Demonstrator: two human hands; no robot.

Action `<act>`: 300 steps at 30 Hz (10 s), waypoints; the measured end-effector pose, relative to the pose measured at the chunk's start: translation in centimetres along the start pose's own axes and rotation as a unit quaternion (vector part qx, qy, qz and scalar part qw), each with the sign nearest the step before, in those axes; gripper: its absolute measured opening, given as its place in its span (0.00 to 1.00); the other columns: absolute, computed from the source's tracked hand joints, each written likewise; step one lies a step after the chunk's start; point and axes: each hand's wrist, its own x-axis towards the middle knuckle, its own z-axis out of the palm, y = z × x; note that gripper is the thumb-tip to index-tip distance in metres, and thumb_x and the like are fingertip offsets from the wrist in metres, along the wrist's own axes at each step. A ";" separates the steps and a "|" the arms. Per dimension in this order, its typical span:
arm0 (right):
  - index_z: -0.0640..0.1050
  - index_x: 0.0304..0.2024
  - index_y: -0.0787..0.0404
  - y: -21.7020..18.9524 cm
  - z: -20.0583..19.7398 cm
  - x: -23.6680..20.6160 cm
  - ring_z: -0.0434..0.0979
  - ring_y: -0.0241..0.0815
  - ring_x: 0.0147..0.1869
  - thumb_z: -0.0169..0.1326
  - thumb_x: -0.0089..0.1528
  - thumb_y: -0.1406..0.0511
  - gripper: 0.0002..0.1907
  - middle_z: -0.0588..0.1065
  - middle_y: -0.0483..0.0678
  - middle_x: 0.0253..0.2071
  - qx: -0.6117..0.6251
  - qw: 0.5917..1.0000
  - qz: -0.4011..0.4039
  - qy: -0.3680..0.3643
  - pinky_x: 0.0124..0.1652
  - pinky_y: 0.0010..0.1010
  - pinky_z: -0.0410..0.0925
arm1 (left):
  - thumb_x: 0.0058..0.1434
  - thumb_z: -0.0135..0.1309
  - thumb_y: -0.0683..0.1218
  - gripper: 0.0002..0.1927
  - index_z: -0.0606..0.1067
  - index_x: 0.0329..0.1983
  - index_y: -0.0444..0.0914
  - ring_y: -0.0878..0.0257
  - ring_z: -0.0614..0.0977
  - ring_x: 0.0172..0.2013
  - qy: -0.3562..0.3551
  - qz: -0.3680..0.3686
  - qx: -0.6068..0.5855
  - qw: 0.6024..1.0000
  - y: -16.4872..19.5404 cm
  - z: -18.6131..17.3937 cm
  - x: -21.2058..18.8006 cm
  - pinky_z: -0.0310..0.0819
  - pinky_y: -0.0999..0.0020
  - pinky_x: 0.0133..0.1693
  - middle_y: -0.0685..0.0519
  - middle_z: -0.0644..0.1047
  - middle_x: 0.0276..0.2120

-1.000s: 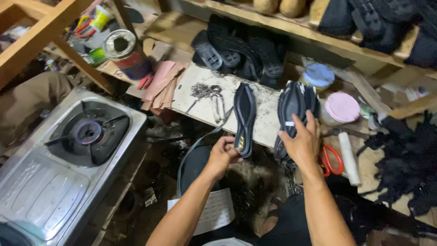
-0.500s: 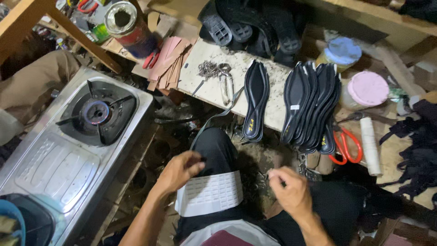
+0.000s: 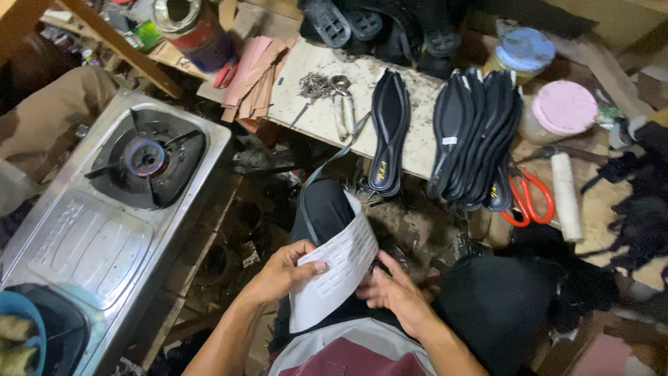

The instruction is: The person sits at a cluttered workbench in a shoe workshop, peels small white adhesive labels from a printed sticker sheet, and presses each label onto black shoe insoles one at a time. They stack the labeled insoles together and handle beige insole pairs, arranging finished insoles on the bench.

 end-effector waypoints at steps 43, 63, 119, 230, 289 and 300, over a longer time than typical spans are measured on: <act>0.82 0.36 0.65 -6.0 3.3 -7.8 0.78 0.47 0.40 0.64 0.54 0.69 0.09 0.77 0.48 0.38 -0.478 0.627 -0.559 0.258 0.40 0.37 0.70 | 0.62 0.58 0.42 0.15 0.77 0.50 0.31 0.62 0.85 0.41 -0.192 -0.104 -0.149 0.964 3.9 5.8 6.0 0.80 0.65 0.46 0.47 0.83 0.43; 0.81 0.34 0.67 -4.3 2.5 -8.6 0.81 0.41 0.39 0.62 0.56 0.73 0.05 0.79 0.48 0.35 -0.343 0.790 -0.487 0.143 0.41 0.28 0.73 | 0.61 0.61 0.45 0.15 0.79 0.48 0.31 0.63 0.84 0.38 -0.202 -0.087 -0.099 0.971 2.5 4.1 6.7 0.79 0.65 0.44 0.49 0.83 0.40; 0.72 0.61 0.67 -8.6 0.4 -4.0 0.75 0.35 0.53 0.63 0.56 0.73 0.30 0.80 0.45 0.36 -0.113 0.863 -0.445 0.213 0.59 0.30 0.64 | 0.61 0.58 0.36 0.28 0.68 0.65 0.32 0.69 0.76 0.50 -0.145 0.073 -0.006 0.987 4.4 14.4 5.5 0.73 0.69 0.55 0.55 0.76 0.50; 0.62 0.70 0.64 -21.3 -5.3 3.1 0.54 0.65 0.75 0.65 0.56 0.49 0.48 0.57 0.65 0.73 -0.416 0.716 -0.317 0.463 0.68 0.50 0.52 | 0.67 0.46 0.46 0.30 0.59 0.73 0.46 0.56 0.79 0.44 -0.019 0.031 -0.224 0.974 7.7 16.6 17.1 0.80 0.55 0.48 0.49 0.72 0.51; 0.69 0.67 0.50 1.3 -8.3 -4.4 0.68 0.46 0.72 0.59 0.63 0.55 0.31 0.69 0.46 0.67 -0.378 0.904 -0.016 0.198 0.68 0.39 0.62 | 0.47 0.72 0.60 0.57 0.55 0.74 0.40 0.44 0.76 0.53 0.079 0.161 0.718 0.673 20.8 11.9 20.2 0.69 0.44 0.52 0.40 0.74 0.53; 0.75 0.63 0.55 0.2 -5.7 -3.6 0.80 0.40 0.58 0.64 0.56 0.60 0.31 0.79 0.47 0.56 -0.291 0.905 -0.209 0.231 0.56 0.32 0.73 | 0.46 0.70 0.61 0.54 0.60 0.71 0.35 0.50 0.79 0.54 0.031 0.205 0.510 0.835 19.0 11.6 19.1 0.72 0.54 0.56 0.42 0.77 0.54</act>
